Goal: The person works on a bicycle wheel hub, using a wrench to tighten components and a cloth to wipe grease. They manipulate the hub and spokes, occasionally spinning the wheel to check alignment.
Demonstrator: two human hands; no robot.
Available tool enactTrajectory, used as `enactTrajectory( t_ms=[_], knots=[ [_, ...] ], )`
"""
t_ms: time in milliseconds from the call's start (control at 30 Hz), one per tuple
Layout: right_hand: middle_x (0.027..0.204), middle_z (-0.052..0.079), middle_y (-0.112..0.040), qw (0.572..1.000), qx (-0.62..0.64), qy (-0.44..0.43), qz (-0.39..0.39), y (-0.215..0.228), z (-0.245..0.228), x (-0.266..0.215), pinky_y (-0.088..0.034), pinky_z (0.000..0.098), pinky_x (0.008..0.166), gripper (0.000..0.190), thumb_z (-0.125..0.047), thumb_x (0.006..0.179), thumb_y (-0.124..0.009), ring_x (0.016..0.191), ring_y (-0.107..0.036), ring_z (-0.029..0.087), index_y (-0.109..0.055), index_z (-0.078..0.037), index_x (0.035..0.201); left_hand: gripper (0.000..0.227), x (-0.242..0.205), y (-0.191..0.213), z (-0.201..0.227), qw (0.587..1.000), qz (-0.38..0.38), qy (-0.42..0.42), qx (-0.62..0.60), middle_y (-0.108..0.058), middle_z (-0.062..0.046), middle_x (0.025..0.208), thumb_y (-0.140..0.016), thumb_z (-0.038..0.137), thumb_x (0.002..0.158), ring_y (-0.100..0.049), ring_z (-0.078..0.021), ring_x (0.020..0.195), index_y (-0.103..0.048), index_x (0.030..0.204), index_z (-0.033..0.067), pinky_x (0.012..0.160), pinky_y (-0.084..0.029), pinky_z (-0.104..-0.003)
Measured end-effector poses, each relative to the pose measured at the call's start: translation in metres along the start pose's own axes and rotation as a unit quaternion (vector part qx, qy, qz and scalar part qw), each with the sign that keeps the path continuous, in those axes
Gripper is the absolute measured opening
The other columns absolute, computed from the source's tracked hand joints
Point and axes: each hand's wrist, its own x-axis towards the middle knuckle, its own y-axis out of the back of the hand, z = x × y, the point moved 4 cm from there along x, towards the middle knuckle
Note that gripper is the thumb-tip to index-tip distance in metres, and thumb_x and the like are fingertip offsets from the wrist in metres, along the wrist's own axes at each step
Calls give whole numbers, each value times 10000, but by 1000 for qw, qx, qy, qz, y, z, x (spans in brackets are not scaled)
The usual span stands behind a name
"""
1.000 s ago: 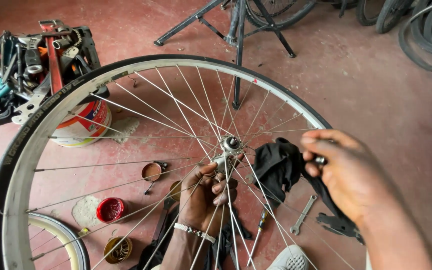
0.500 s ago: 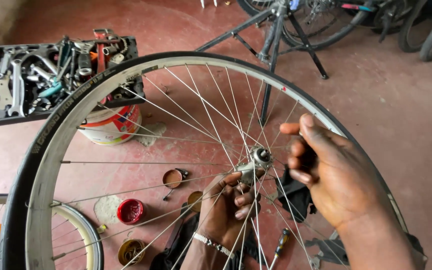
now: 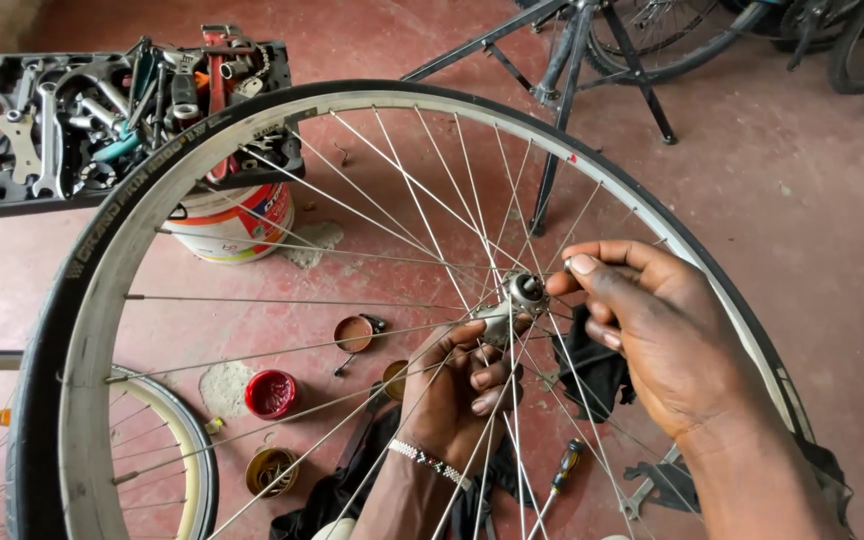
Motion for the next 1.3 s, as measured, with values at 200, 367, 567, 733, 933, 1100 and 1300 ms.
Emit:
enactTrajectory(
  t_ms=[200, 367, 567, 733, 933, 1100, 1300],
  knots=[
    [794, 104, -661, 988, -140, 56, -20, -11, -3, -3, -371, 222, 560, 173, -21, 819, -630, 652, -511, 121, -695, 28, 972, 386, -3, -4, -1, 1000, -12, 7, -3, -421, 23, 577, -472, 113, 842, -375, -39, 433, -526, 1126, -142, 321, -231, -155],
    [736, 19, -666, 946, -309, 94, -6, -17, -21, -11, -356, 222, 537, 203, -77, 788, -649, 605, -479, 97, -764, -61, 955, 335, -1, 1, 0, 1000, -3, 2, -3, -474, -3, 612, -494, 104, 822, -367, -44, 427, -544, 1061, -125, 311, -224, -153],
    [707, -8, -608, 917, -352, 185, -29, -17, -28, -16, -297, 229, 453, 272, 17, 746, -637, 531, -373, 88, -750, -73, 977, 271, -1, 4, -1, 1000, 1, 0, -14, -624, -160, 926, -496, 93, 815, -370, -57, 439, -504, 1024, -79, 310, -235, -157],
    [645, -8, -536, 879, -450, 155, -2, -22, -33, -20, -284, 280, 436, 257, -36, 762, -646, 504, -357, 115, -770, -139, 963, 378, 0, 3, -2, 1000, -9, 7, -4, -422, 21, 599, -493, 106, 824, -354, -47, 430, -544, 1108, -138, 319, -215, -158],
    [762, 13, -629, 852, -445, 273, -42, -26, -36, -25, -262, 262, 365, 277, 66, 713, -633, 440, -324, 94, -736, -59, 938, 307, -3, 2, -1, 1000, 18, -13, 9, -458, 4, 586, -509, 85, 797, -349, -50, 420, -570, 1018, -118, 309, -204, -156],
    [779, 17, -633, 842, -458, 283, -45, -27, -36, -26, -280, 263, 361, 247, 53, 727, -632, 434, -343, 93, -728, -43, 932, 297, -3, 3, -2, 999, 42, -19, 16, -437, 8, 585, -514, 83, 792, -349, -50, 420, -578, 1003, -116, 306, -197, -156],
    [679, 11, -581, 845, -468, 257, -29, -25, -32, -22, -301, 263, 382, 171, -5, 759, -659, 457, -367, 93, -726, -49, 911, 257, -1, 7, -2, 999, 39, -14, 11, -461, 9, 591, -525, 85, 782, -351, -48, 413, -581, 967, -84, 303, -197, -155]
  ],
)
